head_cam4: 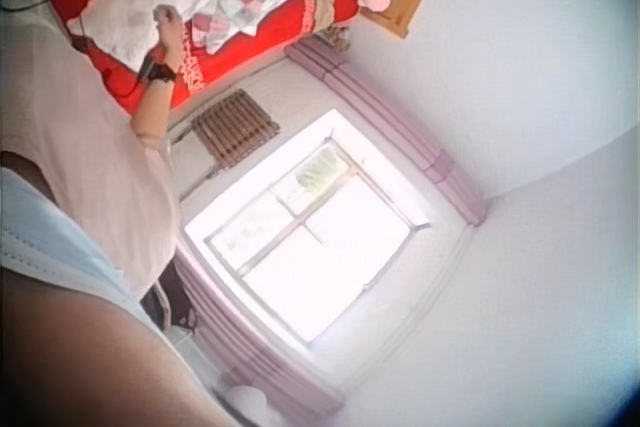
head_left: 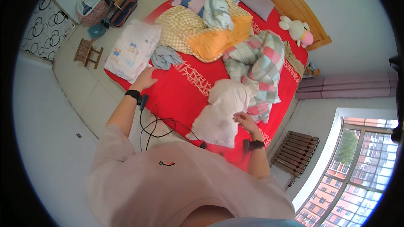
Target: The person folds a white patterned pillowcase on a red bed, then places it aside. They then fold a blue and white striped pillowcase and place it on the bed. Finally, they fold a grey cloth and place it on the bed.
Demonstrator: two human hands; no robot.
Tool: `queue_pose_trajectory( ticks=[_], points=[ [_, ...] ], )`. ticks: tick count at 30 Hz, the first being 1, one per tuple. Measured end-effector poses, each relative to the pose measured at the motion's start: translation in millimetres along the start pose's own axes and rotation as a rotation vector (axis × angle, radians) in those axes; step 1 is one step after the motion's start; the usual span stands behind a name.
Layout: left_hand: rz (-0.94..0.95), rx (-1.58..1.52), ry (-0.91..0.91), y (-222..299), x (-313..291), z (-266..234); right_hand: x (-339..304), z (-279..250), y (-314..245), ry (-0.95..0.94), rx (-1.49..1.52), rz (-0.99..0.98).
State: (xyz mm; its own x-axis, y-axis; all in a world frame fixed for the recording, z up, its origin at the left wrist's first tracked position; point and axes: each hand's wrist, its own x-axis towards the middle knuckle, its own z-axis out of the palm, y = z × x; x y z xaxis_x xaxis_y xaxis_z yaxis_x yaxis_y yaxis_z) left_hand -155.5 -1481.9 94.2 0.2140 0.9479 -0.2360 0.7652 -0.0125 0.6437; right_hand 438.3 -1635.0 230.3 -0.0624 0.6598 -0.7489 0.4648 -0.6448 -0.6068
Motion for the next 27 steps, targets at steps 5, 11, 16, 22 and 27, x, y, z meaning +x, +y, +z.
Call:
queue_pose_trajectory(
  ticks=[5,11,16,22,27],
  points=[
    [-0.177,0.029,-0.009,-101,82,-64,188,12,-207,-0.052,0.004,-0.175],
    [-0.376,0.344,-0.244,-190,188,-89,417,22,-416,0.147,-0.066,-0.383],
    [-0.338,0.468,-0.385,-253,260,-29,610,64,-491,0.204,-0.371,-0.57],
    [-0.35,0.417,-0.338,-329,289,45,797,88,-469,0.399,-0.611,-0.256],
    [-0.352,0.426,-0.317,-348,298,67,854,72,-420,0.628,-0.315,-0.083]
  ],
)
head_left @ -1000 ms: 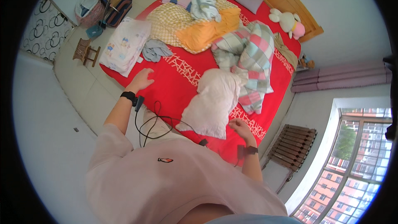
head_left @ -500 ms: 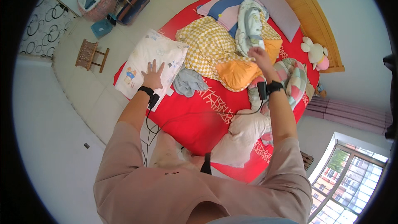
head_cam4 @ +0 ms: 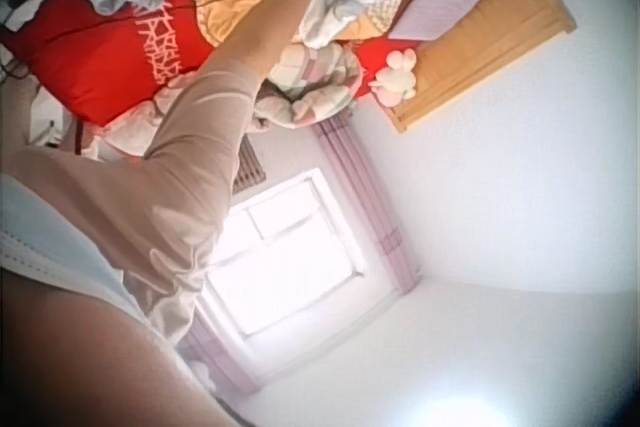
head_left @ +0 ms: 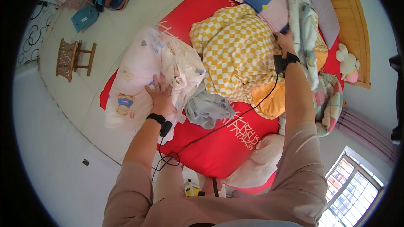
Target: The person folds a white patterned pillowcase on a red bed, then places it aside. They then fold a blue and white striped pillowcase and place it on the bed. Finally, they fold a grey cloth and place it on the bed.
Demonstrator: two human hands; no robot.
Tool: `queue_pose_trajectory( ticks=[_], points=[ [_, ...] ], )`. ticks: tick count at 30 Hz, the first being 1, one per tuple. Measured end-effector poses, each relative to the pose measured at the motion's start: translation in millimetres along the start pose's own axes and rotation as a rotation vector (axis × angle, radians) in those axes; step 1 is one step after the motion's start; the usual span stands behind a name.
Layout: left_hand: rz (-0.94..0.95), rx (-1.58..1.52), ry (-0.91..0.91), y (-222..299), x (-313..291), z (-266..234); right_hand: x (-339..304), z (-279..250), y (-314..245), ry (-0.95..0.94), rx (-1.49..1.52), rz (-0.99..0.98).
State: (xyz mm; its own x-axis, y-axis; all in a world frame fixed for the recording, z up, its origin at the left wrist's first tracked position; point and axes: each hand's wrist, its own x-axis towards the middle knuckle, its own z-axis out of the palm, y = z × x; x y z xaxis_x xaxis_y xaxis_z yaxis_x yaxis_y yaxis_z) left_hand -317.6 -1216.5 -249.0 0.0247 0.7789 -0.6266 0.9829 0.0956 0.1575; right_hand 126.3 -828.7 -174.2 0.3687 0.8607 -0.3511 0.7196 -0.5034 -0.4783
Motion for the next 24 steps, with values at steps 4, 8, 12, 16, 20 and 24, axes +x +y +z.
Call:
queue_pose_trajectory(
  ticks=[4,8,12,16,20,24],
  points=[
    [-0.019,0.013,-0.028,-1,5,0,32,16,45,0.309,-0.399,-0.038],
    [-0.023,0.026,-0.085,-4,9,3,51,-5,82,0.125,-0.443,-0.01],
    [-0.048,0.106,-0.094,-2,9,5,29,-32,72,0.191,-0.08,-0.187],
    [-0.052,0.106,-0.065,7,2,-4,-33,-91,26,0.166,0.526,-0.269],
    [-0.061,0.165,-0.107,13,-7,-17,-115,-205,-9,0.144,0.426,-0.374],
    [-0.03,0.069,-0.182,12,-17,-32,-264,-342,6,0.293,0.8,-0.432]
  ],
)
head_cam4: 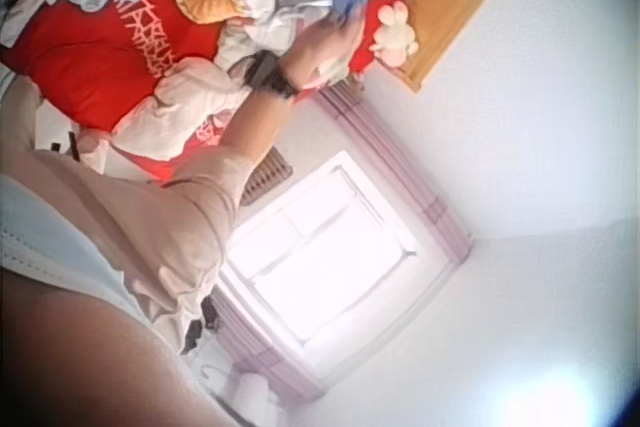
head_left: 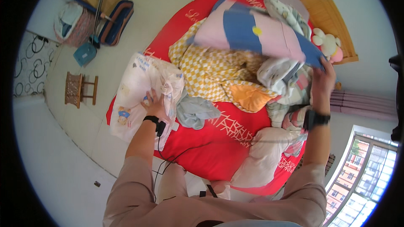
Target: The person folds a white patterned pillowcase on a red bed, then places it aside. They then fold a blue and white striped pillowcase and place it on the bed. Finally, they fold a grey cloth and place it on the bed.
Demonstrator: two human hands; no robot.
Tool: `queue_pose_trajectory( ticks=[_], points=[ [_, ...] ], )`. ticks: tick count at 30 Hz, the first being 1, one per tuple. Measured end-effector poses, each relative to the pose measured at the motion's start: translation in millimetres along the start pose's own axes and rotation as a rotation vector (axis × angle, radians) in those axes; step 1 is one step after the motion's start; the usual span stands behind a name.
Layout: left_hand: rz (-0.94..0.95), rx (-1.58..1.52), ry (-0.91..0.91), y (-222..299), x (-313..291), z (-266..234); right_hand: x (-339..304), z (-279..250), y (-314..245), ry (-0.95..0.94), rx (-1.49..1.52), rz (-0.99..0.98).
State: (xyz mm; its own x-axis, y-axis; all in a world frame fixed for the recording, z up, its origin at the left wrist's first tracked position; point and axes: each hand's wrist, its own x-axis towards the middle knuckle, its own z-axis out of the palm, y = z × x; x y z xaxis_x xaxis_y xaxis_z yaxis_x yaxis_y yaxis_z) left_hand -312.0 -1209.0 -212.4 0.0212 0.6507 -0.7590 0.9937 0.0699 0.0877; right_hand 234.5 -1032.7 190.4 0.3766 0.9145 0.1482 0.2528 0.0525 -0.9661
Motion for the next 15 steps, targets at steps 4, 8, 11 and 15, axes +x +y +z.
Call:
queue_pose_trajectory(
  ticks=[4,8,11,15],
  points=[
    [0.376,-0.34,-0.193,20,-41,-14,-143,-130,-132,0.263,0.216,0.05],
    [0.652,-0.434,-0.812,108,-143,-19,-258,-234,-202,0.447,0.07,0.127],
    [0.427,-1.11,-1.162,165,-263,-24,-342,-303,-233,0.403,0.101,0.169],
    [0.621,-1.711,-1.689,242,-402,-34,-439,-375,-249,0.756,0.074,0.144]
  ],
)
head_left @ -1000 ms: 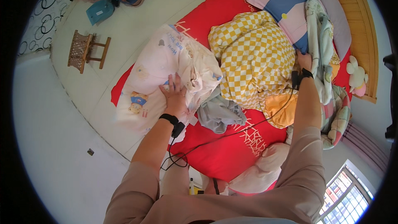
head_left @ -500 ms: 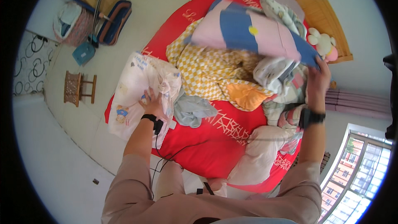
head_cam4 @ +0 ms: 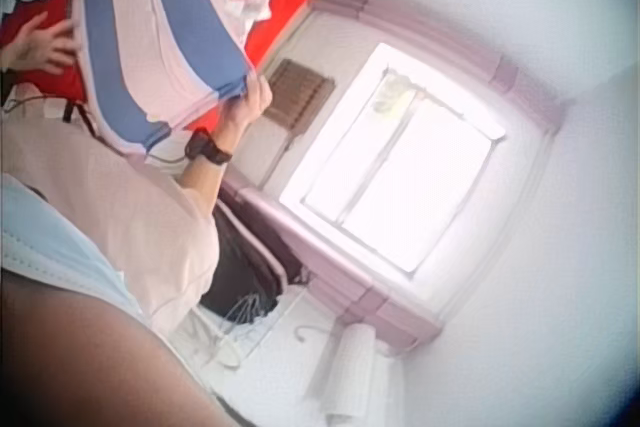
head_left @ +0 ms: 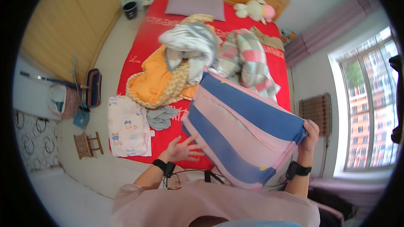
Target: The person folds a white patterned pillowcase on a red bed, then places it aside. They then fold a blue and white striped pillowcase and place it on the bed. Finally, they fold a grey cloth and place it on the bed.
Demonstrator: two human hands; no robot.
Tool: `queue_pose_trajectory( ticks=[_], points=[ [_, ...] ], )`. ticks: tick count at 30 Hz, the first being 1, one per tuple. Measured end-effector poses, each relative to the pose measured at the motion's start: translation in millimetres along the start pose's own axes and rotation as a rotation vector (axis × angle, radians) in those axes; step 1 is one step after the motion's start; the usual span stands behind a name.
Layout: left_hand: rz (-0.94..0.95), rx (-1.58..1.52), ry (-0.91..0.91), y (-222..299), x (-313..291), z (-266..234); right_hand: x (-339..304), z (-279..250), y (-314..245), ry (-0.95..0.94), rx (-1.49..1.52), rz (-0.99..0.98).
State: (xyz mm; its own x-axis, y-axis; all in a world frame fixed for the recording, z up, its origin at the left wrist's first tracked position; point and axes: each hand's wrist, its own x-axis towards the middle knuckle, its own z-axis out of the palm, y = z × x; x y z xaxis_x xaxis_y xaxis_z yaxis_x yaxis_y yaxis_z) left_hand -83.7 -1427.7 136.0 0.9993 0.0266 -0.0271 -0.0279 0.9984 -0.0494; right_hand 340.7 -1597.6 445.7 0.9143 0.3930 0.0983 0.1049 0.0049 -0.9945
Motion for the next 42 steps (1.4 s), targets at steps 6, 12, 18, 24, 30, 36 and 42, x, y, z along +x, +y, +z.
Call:
queue_pose_trajectory(
  ticks=[6,12,18,24,30,36,42],
  points=[
    [-0.198,0.595,0.269,-105,153,96,-22,-136,-29,-0.789,-0.226,0.11],
    [-0.463,0.353,0.194,-215,270,151,-52,-252,-91,-1.21,-0.098,-0.229],
    [-0.51,0.69,0.415,-287,354,165,-98,-329,-106,-1.292,-0.11,-0.298],
    [-0.399,0.923,0.65,-379,426,167,-109,-461,-117,-0.975,-0.245,-0.329],
    [-0.252,0.808,0.4,-468,550,202,-93,-668,-114,-0.523,-0.247,-0.059],
    [-0.085,0.866,0.378,-567,686,218,-27,-872,-34,-0.091,-0.207,0.12],
    [0.291,1.532,0.092,-553,803,192,46,-1010,21,0.136,0.158,0.222]
  ],
)
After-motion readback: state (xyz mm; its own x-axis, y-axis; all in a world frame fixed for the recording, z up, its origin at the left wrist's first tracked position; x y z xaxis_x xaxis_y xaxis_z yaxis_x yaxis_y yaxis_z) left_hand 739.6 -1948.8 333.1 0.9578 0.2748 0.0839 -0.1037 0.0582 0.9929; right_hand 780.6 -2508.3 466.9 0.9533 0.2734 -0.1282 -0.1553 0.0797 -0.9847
